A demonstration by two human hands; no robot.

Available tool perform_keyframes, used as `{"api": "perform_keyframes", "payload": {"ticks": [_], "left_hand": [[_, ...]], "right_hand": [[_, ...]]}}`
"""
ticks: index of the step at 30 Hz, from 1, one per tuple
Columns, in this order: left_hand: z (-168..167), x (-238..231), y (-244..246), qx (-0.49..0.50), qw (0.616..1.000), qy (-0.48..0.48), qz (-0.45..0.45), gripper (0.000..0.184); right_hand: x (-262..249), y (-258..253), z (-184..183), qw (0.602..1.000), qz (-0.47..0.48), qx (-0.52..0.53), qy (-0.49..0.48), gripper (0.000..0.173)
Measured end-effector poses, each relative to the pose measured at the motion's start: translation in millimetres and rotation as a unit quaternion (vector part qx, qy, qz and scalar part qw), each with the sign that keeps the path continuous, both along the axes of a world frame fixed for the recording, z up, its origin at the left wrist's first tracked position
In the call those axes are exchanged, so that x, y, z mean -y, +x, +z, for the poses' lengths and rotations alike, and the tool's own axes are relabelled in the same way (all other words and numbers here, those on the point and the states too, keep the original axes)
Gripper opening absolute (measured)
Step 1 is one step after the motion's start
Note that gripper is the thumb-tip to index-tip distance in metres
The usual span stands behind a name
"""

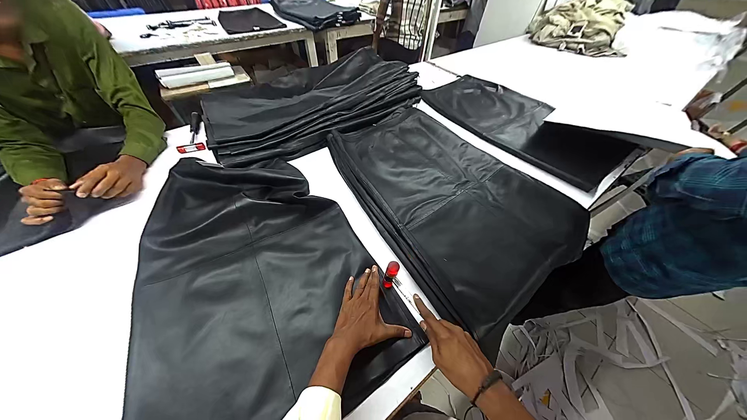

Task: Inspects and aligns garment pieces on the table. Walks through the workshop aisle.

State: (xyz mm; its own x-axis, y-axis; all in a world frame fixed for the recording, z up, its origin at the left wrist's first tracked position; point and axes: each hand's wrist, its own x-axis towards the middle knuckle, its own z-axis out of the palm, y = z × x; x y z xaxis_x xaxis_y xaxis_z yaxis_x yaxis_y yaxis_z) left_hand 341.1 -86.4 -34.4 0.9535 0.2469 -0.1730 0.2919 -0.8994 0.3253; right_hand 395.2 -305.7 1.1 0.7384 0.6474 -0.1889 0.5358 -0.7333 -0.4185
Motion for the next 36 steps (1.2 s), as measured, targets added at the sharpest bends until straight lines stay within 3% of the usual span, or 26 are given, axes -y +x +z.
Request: {"api": "perform_keyframes", "payload": {"ticks": [4, 7, 11, 15, 18, 21, 25, 29, 32, 36], "left_hand": [[5.4, -2.4, 2.5, -0.016, 1.000, 0.003, 0.002, 0.154], [4.2, 0.1, 1.1, -0.017, 1.000, 0.005, -0.001, 0.154], [5.2, -0.2, 2.5, -0.018, 1.000, 0.011, -0.007, 0.156], [2.0, 0.4, 0.8, -0.003, 1.000, 0.019, -0.019, 0.158], [4.3, -0.5, 1.9, -0.006, 1.000, 0.018, -0.020, 0.158], [2.9, 1.2, 0.4, -0.002, 1.000, 0.019, -0.018, 0.159], [2.7, 1.2, 0.8, 0.021, 1.000, 0.013, -0.013, 0.157], [0.1, 1.9, -0.2, 0.035, 0.999, 0.020, -0.017, 0.157], [-0.8, 1.3, -0.3, 0.040, 0.999, 0.020, -0.018, 0.156], [-2.1, 1.3, -0.9, 0.030, 0.998, 0.035, -0.030, 0.152]], "right_hand": [[20.6, -13.4, -3.8, 0.987, 0.005, 0.099, 0.123, 0.048], [38.1, -18.2, -0.4, 0.999, 0.016, 0.024, 0.031, 0.051], [54.5, -25.8, 7.6, 0.989, 0.015, 0.077, 0.123, 0.048], [74.4, -29.7, 3.5, 0.998, 0.035, 0.010, 0.046, 0.049], [90.1, -32.1, 6.2, 0.993, 0.036, 0.027, 0.106, 0.048], [104.9, -27.9, 3.9, 0.997, 0.055, -0.006, 0.058, 0.049], [119.6, -25.7, 11.9, 0.989, 0.069, 0.002, 0.131, 0.047], [132.8, -24.0, 10.4, 0.994, 0.092, -0.030, 0.052, 0.048], [139.3, -24.5, 10.4, 0.986, 0.080, -0.004, 0.145, 0.046], [142.3, -18.4, 8.3, 0.993, 0.105, -0.035, 0.036, 0.048]]}}
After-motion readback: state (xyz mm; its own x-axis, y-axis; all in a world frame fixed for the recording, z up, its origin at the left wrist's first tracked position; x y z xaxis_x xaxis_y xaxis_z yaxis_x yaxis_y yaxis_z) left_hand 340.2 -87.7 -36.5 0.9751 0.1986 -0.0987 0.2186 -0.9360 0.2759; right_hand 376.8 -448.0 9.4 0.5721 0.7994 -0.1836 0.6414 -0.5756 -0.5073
